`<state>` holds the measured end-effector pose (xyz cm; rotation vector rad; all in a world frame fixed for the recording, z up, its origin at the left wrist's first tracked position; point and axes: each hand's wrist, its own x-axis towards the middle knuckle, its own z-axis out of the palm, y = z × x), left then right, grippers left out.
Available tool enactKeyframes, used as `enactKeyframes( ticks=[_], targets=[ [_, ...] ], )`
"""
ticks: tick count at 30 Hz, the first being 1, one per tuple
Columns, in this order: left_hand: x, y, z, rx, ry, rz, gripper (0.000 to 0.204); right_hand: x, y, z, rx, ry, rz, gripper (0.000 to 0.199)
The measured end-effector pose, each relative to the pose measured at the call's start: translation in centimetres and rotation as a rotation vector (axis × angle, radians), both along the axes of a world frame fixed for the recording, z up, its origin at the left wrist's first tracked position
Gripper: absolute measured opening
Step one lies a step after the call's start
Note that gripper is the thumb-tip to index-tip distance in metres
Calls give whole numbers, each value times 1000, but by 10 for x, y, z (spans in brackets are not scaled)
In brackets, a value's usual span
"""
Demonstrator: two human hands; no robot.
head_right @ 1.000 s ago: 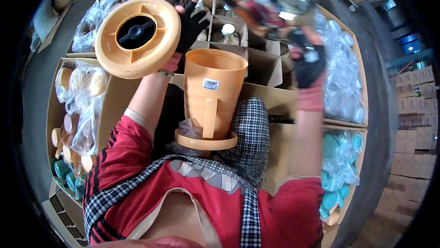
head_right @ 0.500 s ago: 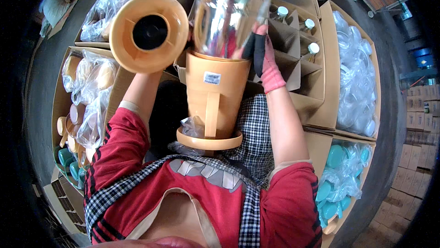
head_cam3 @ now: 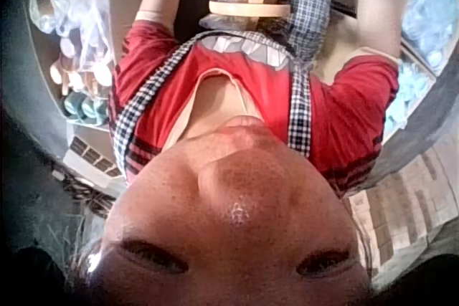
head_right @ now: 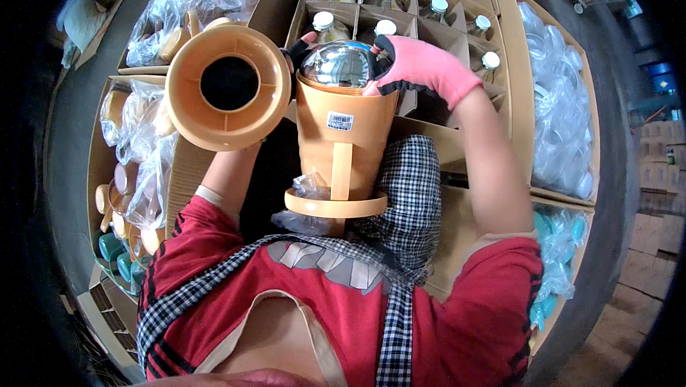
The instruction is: The person sits on the floor in a warehouse and packs electric kettles into cardboard boxes. They remove the lids from the kettles, place the metal inner components inside the kettle bodies, and then place the assembled units into clear plastic bags. The person then places the bagged kettles into a cardboard box.
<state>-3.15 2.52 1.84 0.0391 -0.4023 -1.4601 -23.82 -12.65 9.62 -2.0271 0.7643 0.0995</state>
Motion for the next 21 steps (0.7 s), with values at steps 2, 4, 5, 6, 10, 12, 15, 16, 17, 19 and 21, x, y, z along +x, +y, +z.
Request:
enactKeyframes(
  ticks=[2,4,5,6,10,12,15,16,17,19,21],
  targets=[
    [-2,-2,4,4,-28,9,37,4,-1,10,-85,135,117,65],
    [-5,-5,5,13,-58,22,37,11,2,19,-176,272,211,66],
    [-6,-6,5,18,-68,25,36,6,-2,6,-32,21,262,68],
    [-6,-6,8,21,-85,38,36,10,0,-1,-35,2,296,69],
    [-15,-12,7,41,-116,62,35,19,12,-9,-297,89,362,61],
    [-17,-14,6,61,-140,94,34,30,45,9,-574,387,284,55],
    [-16,-19,7,109,-246,235,33,39,57,5,-559,361,270,55],
    [-18,-26,6,146,-328,345,33,40,54,7,-558,333,255,57],
    [-19,-34,7,195,-458,516,32,40,49,14,-481,304,179,61],
    [-17,-44,12,255,-658,760,32,23,32,11,-61,-24,-133,68],
    [0,-34,32,100,-698,806,32,7,22,8,487,-600,-410,70]
  ],
)
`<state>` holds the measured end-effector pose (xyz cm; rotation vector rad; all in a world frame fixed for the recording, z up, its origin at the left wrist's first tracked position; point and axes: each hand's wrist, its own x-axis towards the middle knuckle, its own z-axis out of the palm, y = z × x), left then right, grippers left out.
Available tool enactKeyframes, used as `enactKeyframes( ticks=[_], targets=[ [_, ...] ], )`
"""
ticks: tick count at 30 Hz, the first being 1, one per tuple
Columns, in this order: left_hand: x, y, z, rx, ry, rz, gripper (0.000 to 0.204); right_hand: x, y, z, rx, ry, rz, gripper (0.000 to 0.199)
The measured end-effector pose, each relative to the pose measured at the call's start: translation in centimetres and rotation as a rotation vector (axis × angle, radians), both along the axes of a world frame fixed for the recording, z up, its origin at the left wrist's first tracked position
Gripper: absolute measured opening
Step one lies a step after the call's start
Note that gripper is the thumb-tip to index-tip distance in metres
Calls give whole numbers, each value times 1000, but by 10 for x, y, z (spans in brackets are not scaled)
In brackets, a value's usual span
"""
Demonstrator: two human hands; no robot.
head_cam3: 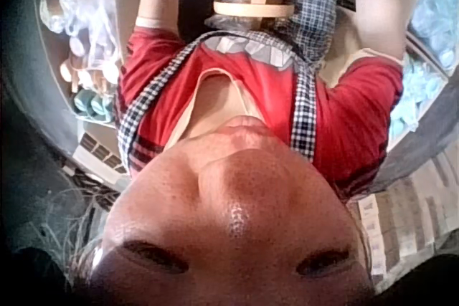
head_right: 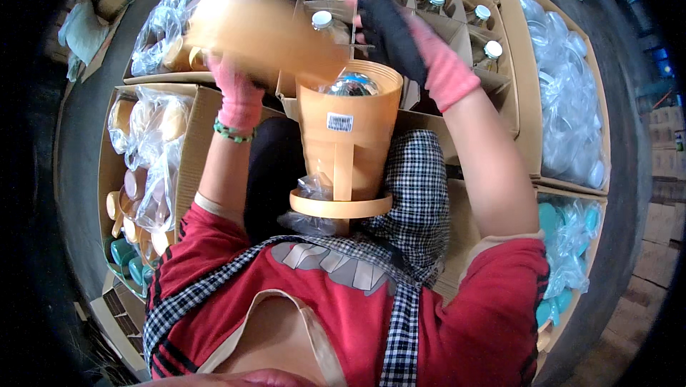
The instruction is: The person sits on the floor in a warehouse and packs electric kettles into cardboard boxes. They remove the lids from the kettles, place the metal inner components inside the kettle bodies, and then place the assembled units into clear plastic bags. The person then places the bagged kettles into a cardboard box.
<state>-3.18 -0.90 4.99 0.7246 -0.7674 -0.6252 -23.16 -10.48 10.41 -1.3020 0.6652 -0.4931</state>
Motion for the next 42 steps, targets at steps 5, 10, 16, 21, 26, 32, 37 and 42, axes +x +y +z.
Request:
enactKeyframes(
  ticks=[5,10,16,21,26,32,37,42],
  targets=[
    [6,-20,22,-89,-840,-134,70,-3,-45,-17,-89,-370,-91,73],
    [9,-11,-32,271,-491,-556,73,-2,-49,-98,-35,-389,-199,60],
    [-9,7,-27,433,-514,-487,54,-17,-39,-110,98,-335,-189,54],
    [-14,14,-16,512,-596,-455,53,-17,-38,-116,139,-371,-163,51],
    [9,4,-35,486,-239,-767,59,-26,-4,-100,-84,-95,-296,44],
    [8,-17,-45,392,34,-832,43,-33,0,-66,-101,-9,-359,65],
    [-3,-24,-56,538,3,-491,38,-10,3,-80,65,-32,-287,54],
    [3,-35,-45,518,-21,-634,39,-30,-4,-83,-172,44,-481,61]
  ],
)
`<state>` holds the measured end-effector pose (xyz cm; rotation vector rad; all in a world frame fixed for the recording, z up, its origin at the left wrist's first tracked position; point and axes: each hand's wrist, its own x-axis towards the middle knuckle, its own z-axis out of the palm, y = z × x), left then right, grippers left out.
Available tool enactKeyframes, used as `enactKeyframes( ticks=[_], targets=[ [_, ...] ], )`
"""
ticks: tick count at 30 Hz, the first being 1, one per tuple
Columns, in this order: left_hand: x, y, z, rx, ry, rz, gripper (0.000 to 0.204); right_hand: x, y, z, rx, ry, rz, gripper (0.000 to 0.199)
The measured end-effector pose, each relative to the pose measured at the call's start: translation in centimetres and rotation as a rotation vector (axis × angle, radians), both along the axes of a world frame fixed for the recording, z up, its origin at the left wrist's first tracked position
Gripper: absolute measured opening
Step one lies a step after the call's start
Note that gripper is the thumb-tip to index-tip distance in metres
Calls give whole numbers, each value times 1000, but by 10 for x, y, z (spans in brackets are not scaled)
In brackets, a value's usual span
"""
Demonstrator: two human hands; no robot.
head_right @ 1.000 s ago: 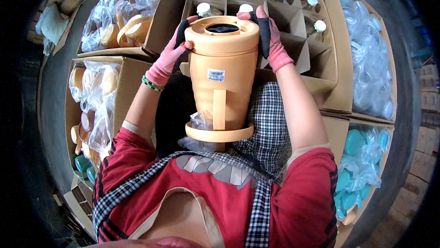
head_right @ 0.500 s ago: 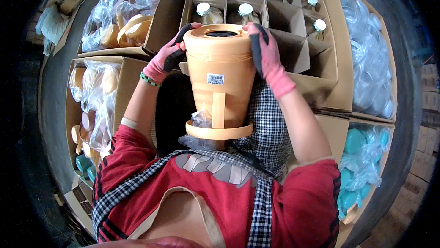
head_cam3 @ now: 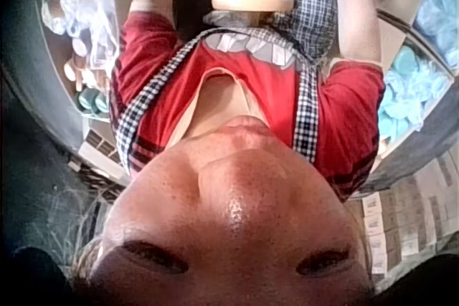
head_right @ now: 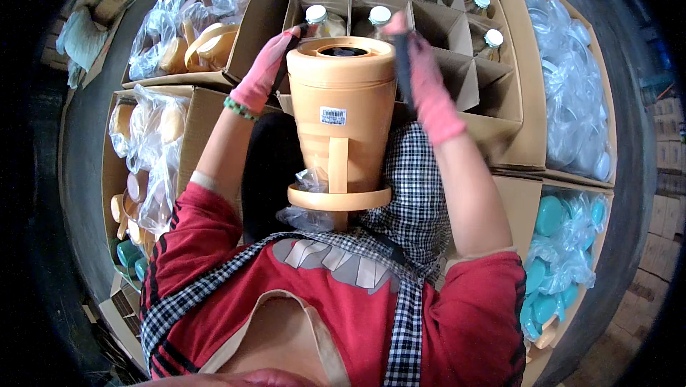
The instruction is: The person sits on the floor in a warehouse and packs electric kettles into cardboard boxes. They remove the lids from the kettles, place the metal inner components inside the kettle bodies, and then place the assembled units into clear plastic bags. The person then places the bagged kettles into a cardboard box.
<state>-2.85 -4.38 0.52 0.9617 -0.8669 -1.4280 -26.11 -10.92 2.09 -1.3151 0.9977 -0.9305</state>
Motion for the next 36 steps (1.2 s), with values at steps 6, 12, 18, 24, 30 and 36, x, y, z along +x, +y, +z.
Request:
enactKeyframes(
  ticks=[6,12,18,24,30,36],
  targets=[
    [0,8,5,161,-84,10,42,21,37,20,22,24,120,60],
    [-34,15,3,-208,-478,254,41,-13,-32,-13,90,-160,-184,59],
    [42,-3,-59,129,168,60,39,32,55,15,-249,-89,195,56],
    [-23,29,6,-84,-487,298,38,26,13,0,304,-227,148,58],
    [-18,20,-5,-49,-652,446,35,6,24,10,-61,-202,39,47],
    [2,17,-15,179,195,161,34,28,61,3,-289,-72,88,33]
  ],
)
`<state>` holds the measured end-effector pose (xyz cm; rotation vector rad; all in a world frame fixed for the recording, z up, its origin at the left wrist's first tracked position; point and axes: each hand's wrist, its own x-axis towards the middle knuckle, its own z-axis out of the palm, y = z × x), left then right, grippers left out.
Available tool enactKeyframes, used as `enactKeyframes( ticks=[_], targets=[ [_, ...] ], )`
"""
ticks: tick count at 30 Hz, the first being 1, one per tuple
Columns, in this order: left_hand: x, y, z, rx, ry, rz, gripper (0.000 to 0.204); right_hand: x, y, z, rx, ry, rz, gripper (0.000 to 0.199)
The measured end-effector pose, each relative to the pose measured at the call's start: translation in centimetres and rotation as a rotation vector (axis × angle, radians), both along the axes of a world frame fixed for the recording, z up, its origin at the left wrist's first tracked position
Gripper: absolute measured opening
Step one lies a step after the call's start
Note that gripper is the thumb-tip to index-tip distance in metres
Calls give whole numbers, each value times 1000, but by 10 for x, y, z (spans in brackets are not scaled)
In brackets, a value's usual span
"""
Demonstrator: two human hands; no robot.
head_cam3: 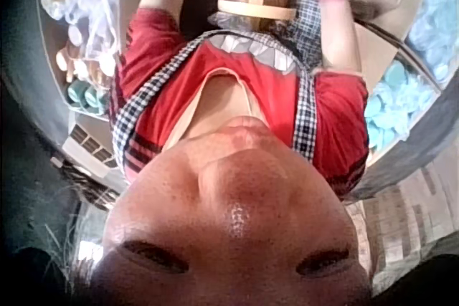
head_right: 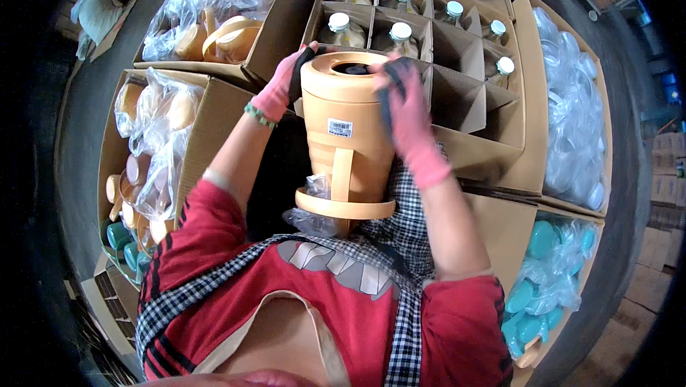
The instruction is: The person sits on the floor in a warehouse and packs electric kettles into cardboard boxes. They remove the lids from the kettles, place the metal inner components inside the kettle bodies, and then place the assembled units into clear plastic bags. The person then places the bagged kettles into a cardboard box.
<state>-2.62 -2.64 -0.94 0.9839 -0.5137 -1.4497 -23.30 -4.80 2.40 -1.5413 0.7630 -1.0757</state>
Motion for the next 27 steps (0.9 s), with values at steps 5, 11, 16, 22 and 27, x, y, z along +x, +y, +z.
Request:
enactKeyframes(
  ticks=[5,11,16,22,27],
  targets=[
    [-42,18,21,-289,-894,210,37,-28,-53,6,405,-58,-202,37],
    [27,-1,-15,-189,-423,-119,35,0,-6,12,-265,284,-6,39],
    [-69,39,59,-521,-1391,322,20,-30,-83,-23,593,-147,-151,45],
    [4,24,35,-315,-305,-14,27,0,-6,16,212,69,34,34],
    [-61,48,79,-775,-1447,290,19,-43,-83,-20,704,-307,412,47]
  ],
)
